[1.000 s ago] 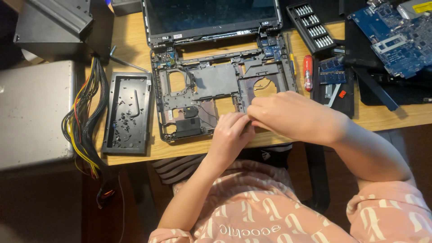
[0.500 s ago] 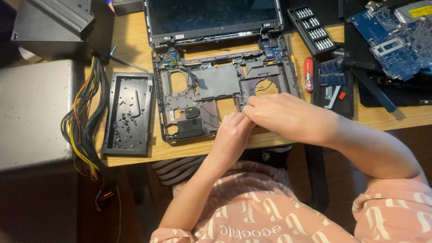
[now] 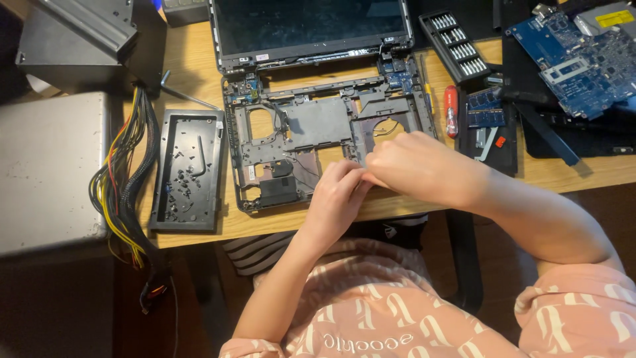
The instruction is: Repairing or disassembling a laptop computer at a workbench.
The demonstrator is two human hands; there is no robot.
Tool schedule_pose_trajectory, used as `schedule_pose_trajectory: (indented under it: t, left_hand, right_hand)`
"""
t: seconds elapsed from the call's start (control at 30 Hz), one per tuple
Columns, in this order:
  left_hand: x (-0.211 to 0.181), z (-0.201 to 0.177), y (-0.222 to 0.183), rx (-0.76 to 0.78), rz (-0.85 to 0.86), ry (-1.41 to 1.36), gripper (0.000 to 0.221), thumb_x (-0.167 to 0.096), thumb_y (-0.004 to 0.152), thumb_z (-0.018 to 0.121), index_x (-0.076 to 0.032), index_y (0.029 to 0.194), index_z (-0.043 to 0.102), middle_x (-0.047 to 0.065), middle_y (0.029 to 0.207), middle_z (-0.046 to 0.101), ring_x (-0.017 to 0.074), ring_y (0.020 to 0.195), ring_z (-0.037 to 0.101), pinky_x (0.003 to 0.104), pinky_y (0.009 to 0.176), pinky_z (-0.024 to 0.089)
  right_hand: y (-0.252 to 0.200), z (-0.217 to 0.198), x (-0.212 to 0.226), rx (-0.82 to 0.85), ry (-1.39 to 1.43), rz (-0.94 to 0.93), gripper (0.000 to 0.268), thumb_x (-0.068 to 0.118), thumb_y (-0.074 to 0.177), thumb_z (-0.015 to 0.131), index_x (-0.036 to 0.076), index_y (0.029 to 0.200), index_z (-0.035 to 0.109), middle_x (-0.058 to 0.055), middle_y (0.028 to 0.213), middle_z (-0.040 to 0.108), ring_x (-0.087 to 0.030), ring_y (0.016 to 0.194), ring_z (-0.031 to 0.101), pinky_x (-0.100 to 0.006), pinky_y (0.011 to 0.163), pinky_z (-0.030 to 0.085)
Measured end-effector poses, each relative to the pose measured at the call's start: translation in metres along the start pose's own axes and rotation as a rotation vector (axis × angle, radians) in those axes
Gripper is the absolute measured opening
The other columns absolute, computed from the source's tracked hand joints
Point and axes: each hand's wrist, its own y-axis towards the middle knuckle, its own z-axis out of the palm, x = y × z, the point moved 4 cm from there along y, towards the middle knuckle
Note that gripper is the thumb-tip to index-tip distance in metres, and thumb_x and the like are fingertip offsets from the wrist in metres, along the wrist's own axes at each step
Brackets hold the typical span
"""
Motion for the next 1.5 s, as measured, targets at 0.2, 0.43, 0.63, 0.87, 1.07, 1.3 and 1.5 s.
schedule_pose_trajectory:
  t: [0.2, 0.43, 0.63, 0.87, 1.07, 1.3, 1.5]
  left_hand:
    - [0.010, 0.009, -0.007, 0.029, -0.032, 0.017, 0.018, -0.005, 0.087, 0.076, -0.004, 0.102, 0.068, 0.010, 0.102, 0.065, 0.0330, 0.098, 0.061, 0.041, 0.086, 0.052]
    - [0.010, -0.005, -0.001, 0.107, 0.039, 0.051, 0.032, -0.008, 0.090, 0.074, -0.006, 0.121, 0.066, 0.011, 0.120, 0.064, 0.0343, 0.116, 0.057, 0.043, 0.101, 0.049]
    - [0.009, -0.025, 0.013, 0.215, 0.117, 0.466, 0.065, -0.044, 0.080, 0.080, -0.010, 0.132, 0.063, 0.013, 0.133, 0.059, 0.0355, 0.136, 0.049, 0.065, 0.119, 0.025]
    - [0.025, -0.037, 0.014, 0.297, 0.006, 0.558, 0.103, -0.073, 0.074, 0.072, -0.010, 0.151, 0.045, 0.026, 0.150, 0.046, 0.0472, 0.143, 0.036, 0.065, 0.118, 0.019]
    - [0.027, -0.035, 0.014, 0.308, -0.010, 0.535, 0.108, -0.073, 0.078, 0.071, -0.005, 0.154, 0.038, 0.026, 0.151, 0.045, 0.0470, 0.144, 0.036, 0.063, 0.119, 0.020]
    - [0.026, -0.036, 0.013, 0.298, -0.010, 0.542, 0.105, -0.071, 0.079, 0.071, -0.004, 0.152, 0.040, 0.025, 0.152, 0.045, 0.0463, 0.144, 0.036, 0.063, 0.120, 0.020]
    - [0.030, -0.033, 0.011, 0.296, -0.019, 0.539, 0.102, -0.072, 0.080, 0.071, -0.006, 0.152, 0.043, 0.026, 0.151, 0.046, 0.0464, 0.144, 0.037, 0.063, 0.120, 0.020]
  right_hand:
    - [-0.004, -0.001, -0.005, -0.129, 0.169, -0.078, 0.023, 0.023, 0.080, 0.066, 0.001, 0.088, 0.064, -0.016, 0.080, 0.067, -0.039, 0.074, 0.066, -0.050, 0.061, 0.051]
    - [0.002, -0.006, -0.006, 0.172, -0.017, 0.173, 0.023, 0.031, 0.096, 0.063, 0.008, 0.090, 0.066, -0.013, 0.087, 0.068, -0.035, 0.088, 0.068, -0.046, 0.075, 0.054]
    - [-0.005, -0.005, -0.010, -0.157, 0.155, -0.118, 0.030, 0.021, 0.077, 0.070, 0.000, 0.097, 0.067, -0.017, 0.082, 0.068, -0.040, 0.077, 0.067, -0.051, 0.061, 0.051]
    - [-0.001, -0.008, -0.009, 0.108, 0.059, 0.159, 0.026, 0.033, 0.090, 0.067, 0.007, 0.093, 0.065, -0.015, 0.090, 0.067, -0.038, 0.088, 0.067, -0.049, 0.076, 0.052]
    - [-0.001, -0.003, -0.007, 0.036, 0.184, 0.038, 0.013, 0.016, 0.085, 0.064, 0.002, 0.087, 0.064, -0.017, 0.082, 0.068, -0.039, 0.084, 0.067, -0.050, 0.071, 0.051]
    - [-0.001, 0.002, -0.004, -0.031, 0.155, -0.022, 0.020, 0.019, 0.086, 0.066, 0.000, 0.079, 0.064, -0.019, 0.080, 0.068, -0.040, 0.084, 0.067, -0.050, 0.073, 0.051]
    - [0.002, 0.006, -0.009, 0.057, 0.175, 0.055, 0.013, 0.014, 0.086, 0.066, 0.001, 0.083, 0.066, -0.018, 0.082, 0.068, -0.040, 0.083, 0.068, -0.050, 0.074, 0.052]
